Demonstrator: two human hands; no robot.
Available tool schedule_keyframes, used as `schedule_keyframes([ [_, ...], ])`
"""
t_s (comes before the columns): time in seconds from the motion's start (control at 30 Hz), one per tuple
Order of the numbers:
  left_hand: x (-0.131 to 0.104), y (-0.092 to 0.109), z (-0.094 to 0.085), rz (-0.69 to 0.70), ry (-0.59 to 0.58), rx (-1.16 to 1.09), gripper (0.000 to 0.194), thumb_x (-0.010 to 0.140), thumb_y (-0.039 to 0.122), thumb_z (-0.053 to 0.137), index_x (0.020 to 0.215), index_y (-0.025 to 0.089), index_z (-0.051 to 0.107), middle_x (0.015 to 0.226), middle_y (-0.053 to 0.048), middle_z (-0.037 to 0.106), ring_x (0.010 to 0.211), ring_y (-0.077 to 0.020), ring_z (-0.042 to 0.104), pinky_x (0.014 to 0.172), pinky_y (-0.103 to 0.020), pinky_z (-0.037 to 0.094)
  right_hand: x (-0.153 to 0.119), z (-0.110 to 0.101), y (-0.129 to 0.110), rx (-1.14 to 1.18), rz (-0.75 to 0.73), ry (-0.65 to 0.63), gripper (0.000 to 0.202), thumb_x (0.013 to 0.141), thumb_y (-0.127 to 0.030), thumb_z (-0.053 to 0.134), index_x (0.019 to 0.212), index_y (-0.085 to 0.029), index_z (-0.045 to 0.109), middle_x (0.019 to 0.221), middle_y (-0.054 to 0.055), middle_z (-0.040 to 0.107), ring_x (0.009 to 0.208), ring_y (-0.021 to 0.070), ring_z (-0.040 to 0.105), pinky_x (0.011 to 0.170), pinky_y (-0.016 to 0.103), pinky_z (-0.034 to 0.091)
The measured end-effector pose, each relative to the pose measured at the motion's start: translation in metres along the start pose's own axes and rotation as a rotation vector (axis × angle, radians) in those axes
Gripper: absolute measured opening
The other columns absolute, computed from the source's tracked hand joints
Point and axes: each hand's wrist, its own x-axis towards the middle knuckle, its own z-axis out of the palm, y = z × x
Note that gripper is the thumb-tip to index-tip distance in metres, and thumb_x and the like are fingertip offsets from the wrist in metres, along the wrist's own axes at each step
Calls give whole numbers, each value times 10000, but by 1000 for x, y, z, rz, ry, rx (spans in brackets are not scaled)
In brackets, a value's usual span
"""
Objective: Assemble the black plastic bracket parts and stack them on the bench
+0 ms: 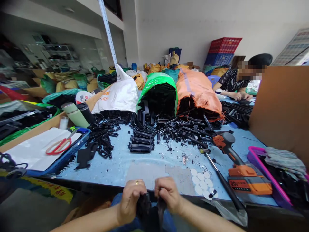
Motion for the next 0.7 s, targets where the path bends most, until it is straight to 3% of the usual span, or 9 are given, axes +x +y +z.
schedule_keyframes([
  [0.1,-11,-12,10,55,182,13,488,931,449,188,881,171,586,671,-60,597,629,-154,569,579,-271,442,10,49,50,142,10,451,416,888,-542,210,932,-232,484,836,53,521,697,171,523,625,312,434],
  [0.17,-14,-38,4,159,147,200,521,917,491,187,1112,157,537,828,-107,633,757,-194,598,635,-309,470,27,60,87,10,32,571,314,922,-413,198,1052,-256,437,1043,81,499,832,183,542,695,340,454],
  [0.27,-12,-87,-21,192,-13,664,611,874,569,216,1193,142,514,907,-129,629,841,-230,585,681,-344,471,70,27,134,-482,-7,354,230,880,-339,381,1069,-231,455,1135,105,496,1054,227,484,850,388,422],
  [0.37,-5,-125,-44,71,-290,964,447,855,512,400,1159,220,552,978,-81,621,938,-238,550,773,-372,446,128,-46,168,-674,-16,243,294,830,-286,466,1104,-186,504,1224,131,477,1170,258,397,993,434,293],
  [0.43,1,-139,-48,-72,-411,1060,351,852,406,491,1169,260,536,1030,-49,607,982,-231,522,824,-388,415,166,-95,187,-1073,97,126,419,821,-240,461,1231,-154,442,1308,149,415,1226,264,333,1011,425,257],
  [0.5,11,-148,-47,-189,-425,1111,348,845,381,517,1176,273,522,1033,-33,600,994,-222,503,855,-389,391,197,-132,204,-1309,195,-26,550,790,-219,498,1315,-129,361,1336,166,390,1241,279,314,1002,440,245],
  [0.57,24,-157,-50,-240,-407,1135,377,843,438,499,1183,276,511,1063,-31,586,1044,-219,470,912,-385,355,219,-153,215,-1354,220,-123,544,780,-205,516,1306,-146,387,1260,152,480,1187,276,386,980,457,255],
  [0.63,40,-169,-65,-314,-349,1173,392,867,454,440,1198,253,496,1109,-52,562,1076,-216,443,929,-370,342,230,-160,218,-1336,208,-172,476,803,-217,505,1272,-178,437,1164,124,556,1111,259,457,970,469,257],
  [0.7,57,-185,-96,-453,-244,1244,354,908,346,365,1203,197,489,1149,-102,532,1084,-232,429,899,-380,355,232,-156,210,-1323,165,-177,460,845,-267,477,1296,-197,419,1161,118,555,1100,255,464,980,478,236],
])
